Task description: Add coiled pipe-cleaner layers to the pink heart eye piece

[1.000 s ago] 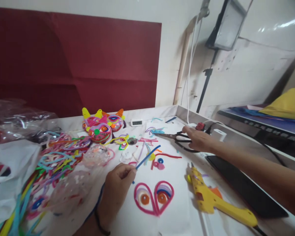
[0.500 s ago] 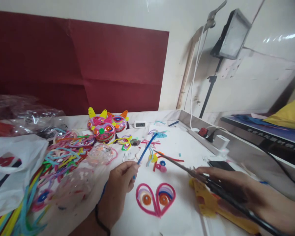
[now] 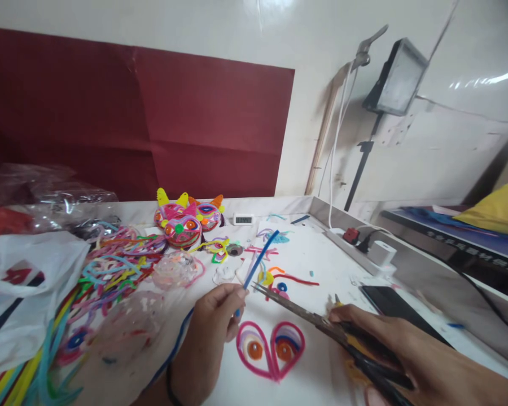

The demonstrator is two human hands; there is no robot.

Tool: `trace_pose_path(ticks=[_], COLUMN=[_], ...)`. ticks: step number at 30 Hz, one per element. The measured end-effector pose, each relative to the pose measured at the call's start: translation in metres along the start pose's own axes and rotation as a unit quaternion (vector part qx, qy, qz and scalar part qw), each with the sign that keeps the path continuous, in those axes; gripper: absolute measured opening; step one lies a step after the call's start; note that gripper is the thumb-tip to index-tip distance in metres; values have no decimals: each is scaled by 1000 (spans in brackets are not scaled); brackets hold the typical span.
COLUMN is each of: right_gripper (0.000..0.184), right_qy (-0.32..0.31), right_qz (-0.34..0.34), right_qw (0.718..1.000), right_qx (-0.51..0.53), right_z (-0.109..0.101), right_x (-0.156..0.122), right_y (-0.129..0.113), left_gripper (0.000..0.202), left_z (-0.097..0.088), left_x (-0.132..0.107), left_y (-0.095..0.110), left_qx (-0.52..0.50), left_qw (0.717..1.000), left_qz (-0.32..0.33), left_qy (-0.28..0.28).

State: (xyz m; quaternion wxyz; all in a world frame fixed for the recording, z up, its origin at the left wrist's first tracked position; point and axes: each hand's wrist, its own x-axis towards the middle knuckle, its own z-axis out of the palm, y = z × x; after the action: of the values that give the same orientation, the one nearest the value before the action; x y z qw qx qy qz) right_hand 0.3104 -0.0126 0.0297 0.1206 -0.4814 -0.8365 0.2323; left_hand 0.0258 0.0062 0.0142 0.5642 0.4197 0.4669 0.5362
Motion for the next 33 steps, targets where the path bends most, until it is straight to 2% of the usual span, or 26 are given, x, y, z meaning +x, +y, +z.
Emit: trace_pose_path(ticks=[5,7,11,16,23,33], right_gripper=[52,50,55,44,29,27], right_qy=[-68,-88,-85,-94,-41,-67], right_qz=[33,35,48,77,34,-20], right_qw=[997,995,994,991,998,997], right_qx=[22,34,46,58,26,29], right_z=[-6,-8,-9,-9,-9,-8], right_x=[6,10,16,21,29,49], right_y=[-21,-30,-40,-48,-58,-60], left_gripper=[22,23,25,25,25,21], left_z=[2,3,5,6,5,-6], left_x=[-1,-2,-5,-5,-5,6], left_y=[-1,0,1,2,3,8], left_qx=[17,27,30,30,39,42], left_qw=[1000,999,999,999,999,999], left_qz=[6,7,-12,-27,-37,-24], left_qy=[-13,-19,-13,-12,-4,14])
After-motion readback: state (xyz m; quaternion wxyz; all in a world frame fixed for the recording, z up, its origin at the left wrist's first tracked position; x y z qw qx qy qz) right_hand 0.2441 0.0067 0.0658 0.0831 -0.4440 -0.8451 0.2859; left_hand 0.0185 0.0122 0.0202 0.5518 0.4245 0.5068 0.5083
